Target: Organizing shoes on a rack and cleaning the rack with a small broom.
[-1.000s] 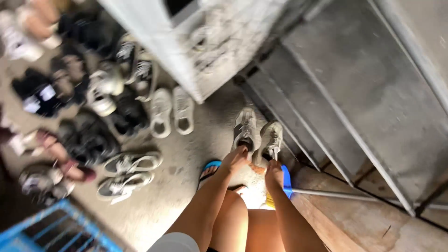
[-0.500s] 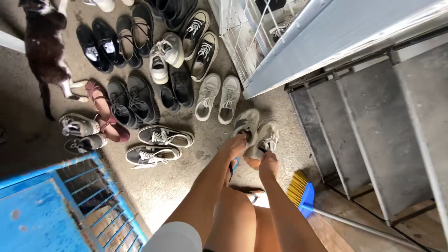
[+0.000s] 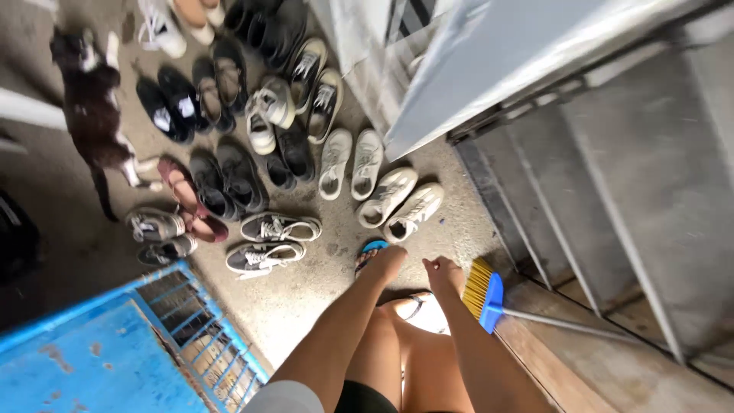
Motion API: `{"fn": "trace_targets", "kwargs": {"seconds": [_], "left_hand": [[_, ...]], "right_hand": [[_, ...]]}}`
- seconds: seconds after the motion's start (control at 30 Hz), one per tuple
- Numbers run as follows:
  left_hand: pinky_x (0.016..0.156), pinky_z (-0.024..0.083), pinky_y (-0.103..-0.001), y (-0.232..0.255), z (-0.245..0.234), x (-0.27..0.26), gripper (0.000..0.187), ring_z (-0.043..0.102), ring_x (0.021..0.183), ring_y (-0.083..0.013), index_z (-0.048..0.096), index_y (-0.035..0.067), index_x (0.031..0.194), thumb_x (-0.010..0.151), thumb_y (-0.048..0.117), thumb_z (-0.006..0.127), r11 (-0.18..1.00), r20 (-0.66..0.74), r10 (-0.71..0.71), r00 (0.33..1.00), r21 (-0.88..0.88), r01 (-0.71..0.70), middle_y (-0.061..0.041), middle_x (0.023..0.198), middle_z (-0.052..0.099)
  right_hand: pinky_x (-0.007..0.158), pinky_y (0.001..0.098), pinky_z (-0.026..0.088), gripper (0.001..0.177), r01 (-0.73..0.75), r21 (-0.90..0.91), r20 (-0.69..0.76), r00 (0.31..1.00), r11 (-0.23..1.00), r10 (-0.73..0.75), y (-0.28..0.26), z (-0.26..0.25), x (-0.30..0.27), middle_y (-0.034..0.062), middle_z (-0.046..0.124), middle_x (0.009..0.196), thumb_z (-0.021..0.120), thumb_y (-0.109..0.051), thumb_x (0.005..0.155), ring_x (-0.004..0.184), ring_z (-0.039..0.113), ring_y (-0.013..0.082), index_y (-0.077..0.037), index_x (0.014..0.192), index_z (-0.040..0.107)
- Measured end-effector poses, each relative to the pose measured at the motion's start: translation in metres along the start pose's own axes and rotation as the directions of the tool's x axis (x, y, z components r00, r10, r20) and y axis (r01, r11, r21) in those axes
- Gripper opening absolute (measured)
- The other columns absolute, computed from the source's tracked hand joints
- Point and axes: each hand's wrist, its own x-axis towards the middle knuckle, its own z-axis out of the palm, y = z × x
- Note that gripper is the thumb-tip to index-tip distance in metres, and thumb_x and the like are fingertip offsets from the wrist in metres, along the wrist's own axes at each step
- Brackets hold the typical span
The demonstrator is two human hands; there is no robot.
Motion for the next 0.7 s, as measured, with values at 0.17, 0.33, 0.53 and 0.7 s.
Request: {"fn": "trace_targets", "kwargs": {"seconds": [0.17,0.33,0.53,0.7], "left_hand": [[0.096,0.054,-0.045,0.131,-0.018,-0.027,0.022,0.069,0.111,-0.0361,0.077,0.008,0.101,0.080,0.009,0.069,0.984,0.018,0.175,0.984,0.039,-0.175,-0.019,0.113,0.074],[0.101,0.056,-0.040,0.246,-0.014,-0.039,0.023,0.073,0.113,-0.0319,0.080,0.019,0.106,0.094,0.017,0.060,0.992,0.349,-0.029,0.937,0.128,-0.017,-0.016,0.118,0.080],[0.103,0.051,-0.043,0.352,0.054,-0.017,0.049,0.062,0.124,-0.0370,0.064,0.016,0.135,0.087,0.018,0.073,0.905,0.388,0.283,0.877,0.193,-0.378,-0.017,0.153,0.048],[0.106,0.050,-0.041,0.430,0.109,-0.002,0.058,0.058,0.130,-0.0346,0.058,0.014,0.140,0.083,0.013,0.071,0.898,0.542,0.232,0.807,0.199,-0.392,-0.016,0.156,0.047]], "right_hand": [[0.068,0.0456,0.058,0.020,0.059,0.078,-0.193,0.980,0.995,-0.043,0.029,-0.055,-0.050,0.0126,0.075,0.081,0.075,-0.032,0.085,0.073,0.073,0.0341,-0.014,0.093,0.080],[0.084,0.0485,0.058,0.024,-0.186,0.141,-0.262,0.940,0.972,0.218,0.082,-0.106,-0.094,0.0167,0.077,0.098,0.066,-0.031,0.101,0.090,0.074,0.0378,-0.012,0.102,0.080],[0.098,0.0457,0.054,0.046,-0.164,0.504,-0.398,0.828,0.848,0.396,0.153,-0.174,-0.129,0.0207,0.071,0.121,0.067,-0.017,0.083,0.112,0.068,0.0399,-0.014,0.130,0.070],[0.100,0.0440,0.053,0.056,-0.183,0.710,-0.397,0.694,0.680,0.601,0.247,-0.190,-0.124,0.0140,0.068,0.134,0.066,-0.016,0.085,0.122,0.067,0.0328,-0.016,0.141,0.060]]}}
